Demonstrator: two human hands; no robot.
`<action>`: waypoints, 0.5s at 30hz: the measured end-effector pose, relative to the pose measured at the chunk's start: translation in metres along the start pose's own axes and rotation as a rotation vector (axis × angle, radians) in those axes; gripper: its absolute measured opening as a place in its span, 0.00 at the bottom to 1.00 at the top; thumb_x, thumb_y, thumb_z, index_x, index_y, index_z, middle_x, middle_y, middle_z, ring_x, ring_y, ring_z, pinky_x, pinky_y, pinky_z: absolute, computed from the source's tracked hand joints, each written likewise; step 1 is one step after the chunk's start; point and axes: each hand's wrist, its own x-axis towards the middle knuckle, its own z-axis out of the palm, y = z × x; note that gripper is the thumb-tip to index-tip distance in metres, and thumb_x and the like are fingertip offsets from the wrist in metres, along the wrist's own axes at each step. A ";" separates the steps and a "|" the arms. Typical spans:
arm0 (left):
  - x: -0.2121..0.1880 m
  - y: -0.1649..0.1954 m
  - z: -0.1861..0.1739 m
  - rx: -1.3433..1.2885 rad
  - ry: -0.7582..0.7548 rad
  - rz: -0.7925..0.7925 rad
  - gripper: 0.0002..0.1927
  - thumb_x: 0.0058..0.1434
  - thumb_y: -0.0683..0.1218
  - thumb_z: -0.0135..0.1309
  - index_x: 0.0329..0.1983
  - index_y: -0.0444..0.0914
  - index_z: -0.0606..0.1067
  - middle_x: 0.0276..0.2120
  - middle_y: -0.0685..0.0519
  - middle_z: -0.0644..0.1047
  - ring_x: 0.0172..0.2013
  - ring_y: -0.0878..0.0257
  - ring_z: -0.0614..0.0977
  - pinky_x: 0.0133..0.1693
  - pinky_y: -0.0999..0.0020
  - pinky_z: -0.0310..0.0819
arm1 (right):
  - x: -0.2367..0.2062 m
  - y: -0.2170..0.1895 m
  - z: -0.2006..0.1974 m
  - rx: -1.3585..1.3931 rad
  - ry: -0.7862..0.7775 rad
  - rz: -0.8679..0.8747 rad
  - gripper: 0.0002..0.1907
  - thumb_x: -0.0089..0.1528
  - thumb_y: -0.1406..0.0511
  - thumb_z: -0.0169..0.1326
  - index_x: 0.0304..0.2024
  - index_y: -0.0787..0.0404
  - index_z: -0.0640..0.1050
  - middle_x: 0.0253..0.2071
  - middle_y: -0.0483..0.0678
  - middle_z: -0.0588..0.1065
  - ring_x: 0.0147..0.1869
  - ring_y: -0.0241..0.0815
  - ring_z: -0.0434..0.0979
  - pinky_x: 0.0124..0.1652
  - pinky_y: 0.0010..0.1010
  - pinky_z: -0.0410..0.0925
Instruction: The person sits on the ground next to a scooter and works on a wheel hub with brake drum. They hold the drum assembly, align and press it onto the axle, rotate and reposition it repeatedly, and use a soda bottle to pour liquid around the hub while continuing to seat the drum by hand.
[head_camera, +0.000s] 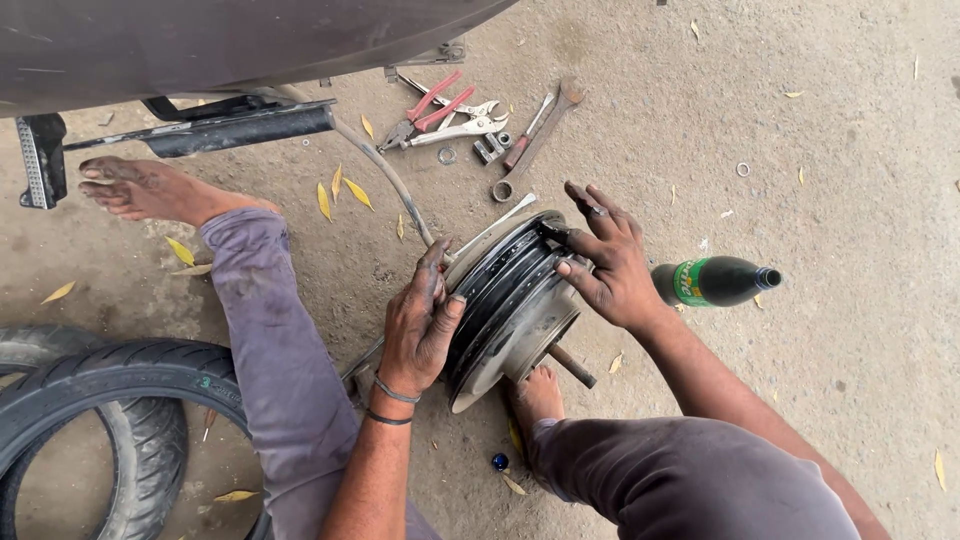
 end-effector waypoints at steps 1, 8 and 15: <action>-0.001 0.001 0.000 0.032 0.004 0.010 0.42 0.71 0.71 0.42 0.74 0.36 0.63 0.39 0.47 0.76 0.35 0.58 0.75 0.41 0.61 0.73 | -0.002 0.000 0.002 0.018 -0.004 -0.019 0.32 0.65 0.39 0.46 0.54 0.55 0.81 0.78 0.57 0.58 0.83 0.62 0.51 0.73 0.60 0.46; 0.000 0.005 -0.004 0.006 -0.046 -0.030 0.41 0.72 0.68 0.43 0.76 0.35 0.63 0.57 0.37 0.78 0.52 0.43 0.80 0.53 0.55 0.76 | -0.003 0.027 0.015 0.026 0.020 0.022 0.32 0.66 0.41 0.45 0.55 0.59 0.77 0.77 0.57 0.62 0.82 0.60 0.55 0.74 0.54 0.48; 0.002 0.002 0.000 0.025 -0.008 0.154 0.42 0.73 0.73 0.39 0.72 0.35 0.62 0.54 0.38 0.77 0.50 0.48 0.83 0.49 0.57 0.74 | -0.019 0.049 0.025 0.127 -0.004 -0.050 0.36 0.67 0.42 0.44 0.62 0.64 0.74 0.74 0.61 0.62 0.80 0.61 0.56 0.72 0.54 0.50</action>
